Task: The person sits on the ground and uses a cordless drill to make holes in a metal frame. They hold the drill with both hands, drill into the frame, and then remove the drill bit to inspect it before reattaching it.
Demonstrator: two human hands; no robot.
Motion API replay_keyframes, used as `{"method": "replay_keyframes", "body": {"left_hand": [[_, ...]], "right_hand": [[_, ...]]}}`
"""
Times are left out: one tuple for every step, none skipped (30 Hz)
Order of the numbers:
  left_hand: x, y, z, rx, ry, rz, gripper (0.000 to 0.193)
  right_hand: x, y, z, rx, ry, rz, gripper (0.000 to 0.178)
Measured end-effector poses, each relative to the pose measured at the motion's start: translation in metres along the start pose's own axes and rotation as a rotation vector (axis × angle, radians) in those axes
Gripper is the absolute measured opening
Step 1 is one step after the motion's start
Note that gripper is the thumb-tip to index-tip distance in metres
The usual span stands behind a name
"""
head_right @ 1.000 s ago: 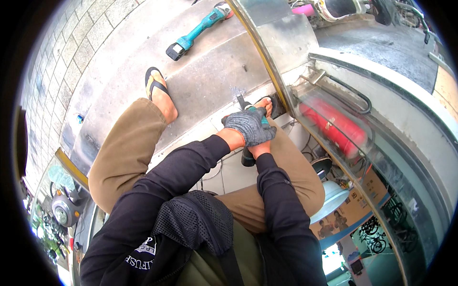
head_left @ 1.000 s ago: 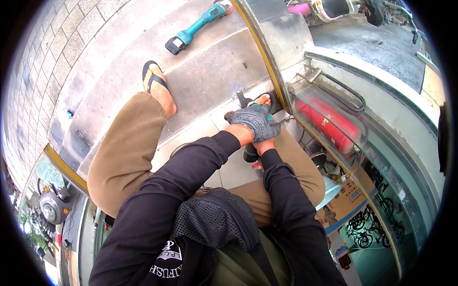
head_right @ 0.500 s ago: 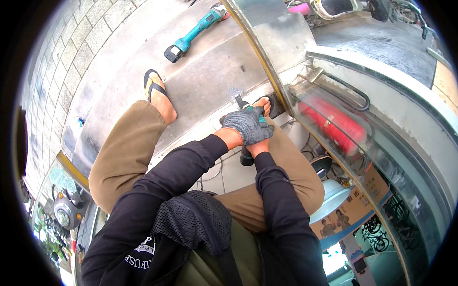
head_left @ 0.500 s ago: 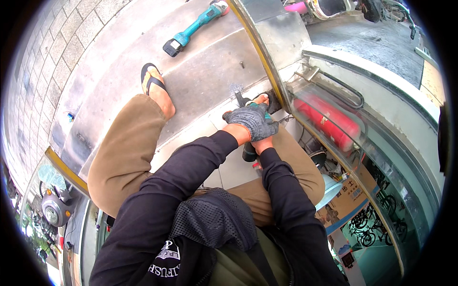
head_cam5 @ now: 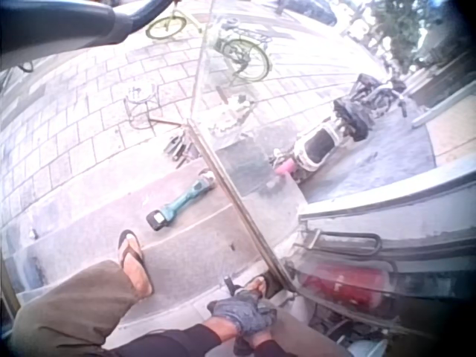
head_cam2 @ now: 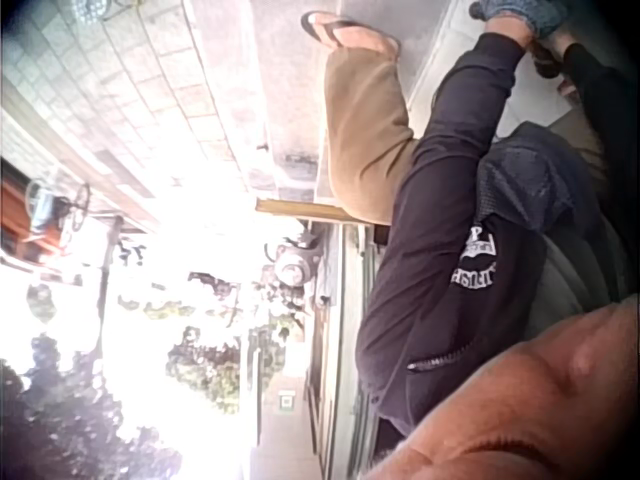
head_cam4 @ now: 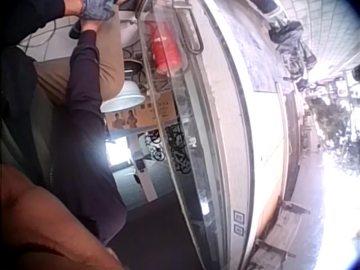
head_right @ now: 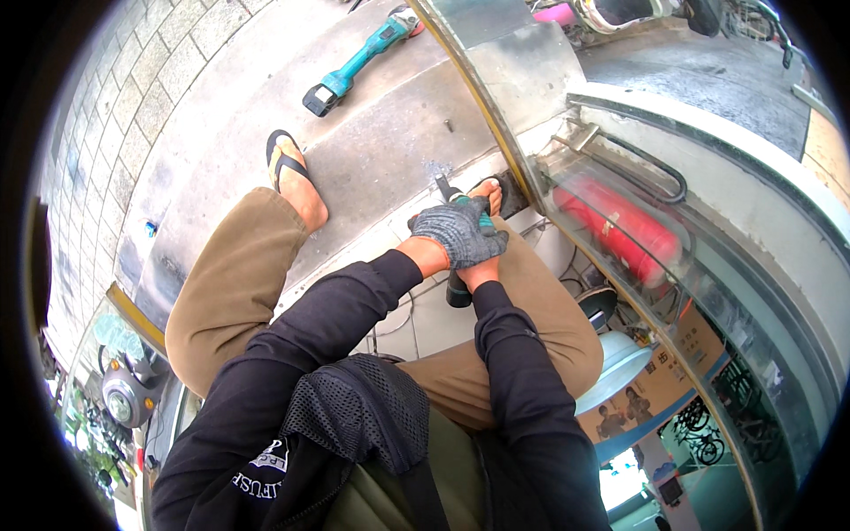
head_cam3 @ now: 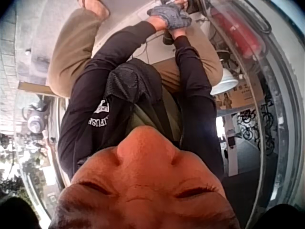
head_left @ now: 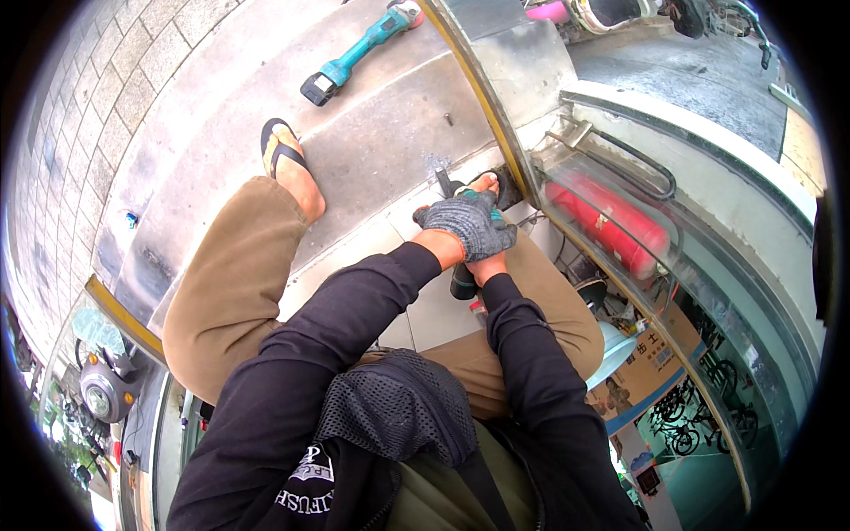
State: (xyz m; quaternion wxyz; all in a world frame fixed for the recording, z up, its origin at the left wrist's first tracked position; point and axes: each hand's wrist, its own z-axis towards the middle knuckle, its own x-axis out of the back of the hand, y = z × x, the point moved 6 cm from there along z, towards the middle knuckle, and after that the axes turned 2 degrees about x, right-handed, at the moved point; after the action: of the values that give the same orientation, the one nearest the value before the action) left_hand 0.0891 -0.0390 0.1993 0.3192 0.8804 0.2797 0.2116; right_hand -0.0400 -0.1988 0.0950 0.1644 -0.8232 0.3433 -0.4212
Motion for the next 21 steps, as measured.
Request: {"method": "replay_keyframes", "body": {"left_hand": [[0.000,0.001,0.000,-0.004,0.002,-0.003,0.082],[0.000,0.002,0.000,-0.009,0.003,-0.006,0.082],[0.000,0.001,0.000,-0.012,0.011,-0.008,0.081],[0.000,0.001,0.000,-0.015,0.019,-0.011,0.081],[0.000,0.001,0.000,-0.018,0.026,-0.014,0.080],[-0.001,0.000,0.000,-0.020,0.032,-0.017,0.080],[-0.002,-0.001,0.000,-0.022,0.036,-0.021,0.079],[-0.002,-0.001,0.000,-0.024,0.041,-0.026,0.079],[-0.002,0.000,0.001,-0.030,0.042,-0.032,0.078],[-0.002,0.000,0.002,-0.030,0.042,-0.035,0.077],[-0.002,0.001,0.002,-0.031,0.041,-0.038,0.077],[-0.003,0.001,0.002,-0.023,0.038,-0.037,0.076],[-0.004,0.000,0.002,-0.018,0.038,-0.035,0.076],[-0.004,0.000,0.002,-0.012,0.039,-0.034,0.076],[-0.004,0.000,0.002,-0.009,0.043,-0.033,0.076],[-0.004,0.000,0.002,-0.010,0.049,-0.028,0.075],[-0.004,0.000,0.002,-0.011,0.054,-0.024,0.075],[-0.004,0.000,0.001,-0.019,0.057,-0.016,0.076],[-0.004,0.001,0.001,-0.025,0.060,-0.015,0.076],[-0.004,0.002,0.000,-0.031,0.063,-0.015,0.076],[-0.003,0.003,-0.001,-0.033,0.069,-0.023,0.076]], "right_hand": [[0.001,0.000,0.002,0.033,0.005,-0.065,0.047],[0.001,0.001,0.001,0.047,0.014,-0.090,0.047],[0.001,-0.002,0.002,0.064,0.020,-0.114,0.047],[0.001,-0.003,0.001,0.063,0.028,-0.098,0.047],[0.001,-0.006,0.001,0.074,0.036,-0.106,0.047],[0.002,-0.009,0.001,0.085,0.044,-0.113,0.047],[0.004,-0.012,0.000,0.108,0.051,-0.144,0.046],[0.004,-0.015,0.000,0.114,0.051,-0.172,0.046],[0.005,-0.015,0.001,0.121,0.052,-0.201,0.046],[0.005,-0.014,0.001,0.110,0.047,-0.228,0.046],[0.005,-0.014,0.001,0.100,0.039,-0.239,0.046],[0.005,-0.015,0.001,0.092,0.031,-0.249,0.045],[0.005,-0.017,0.001,0.085,0.020,-0.244,0.045],[0.006,-0.018,0.000,0.078,0.017,-0.217,0.045],[0.007,-0.022,0.000,0.073,0.013,-0.189,0.045],[0.008,-0.026,-0.001,0.067,0.018,-0.140,0.045],[0.009,-0.029,-0.002,0.061,0.021,-0.090,0.045],[0.009,-0.029,-0.002,0.069,0.017,-0.137,0.045],[0.011,-0.029,-0.002,0.076,0.013,-0.184,0.045],[0.011,-0.028,-0.002,0.080,0.010,-0.207,0.045],[0.011,-0.031,-0.002,0.086,0.005,-0.228,0.046]]}}
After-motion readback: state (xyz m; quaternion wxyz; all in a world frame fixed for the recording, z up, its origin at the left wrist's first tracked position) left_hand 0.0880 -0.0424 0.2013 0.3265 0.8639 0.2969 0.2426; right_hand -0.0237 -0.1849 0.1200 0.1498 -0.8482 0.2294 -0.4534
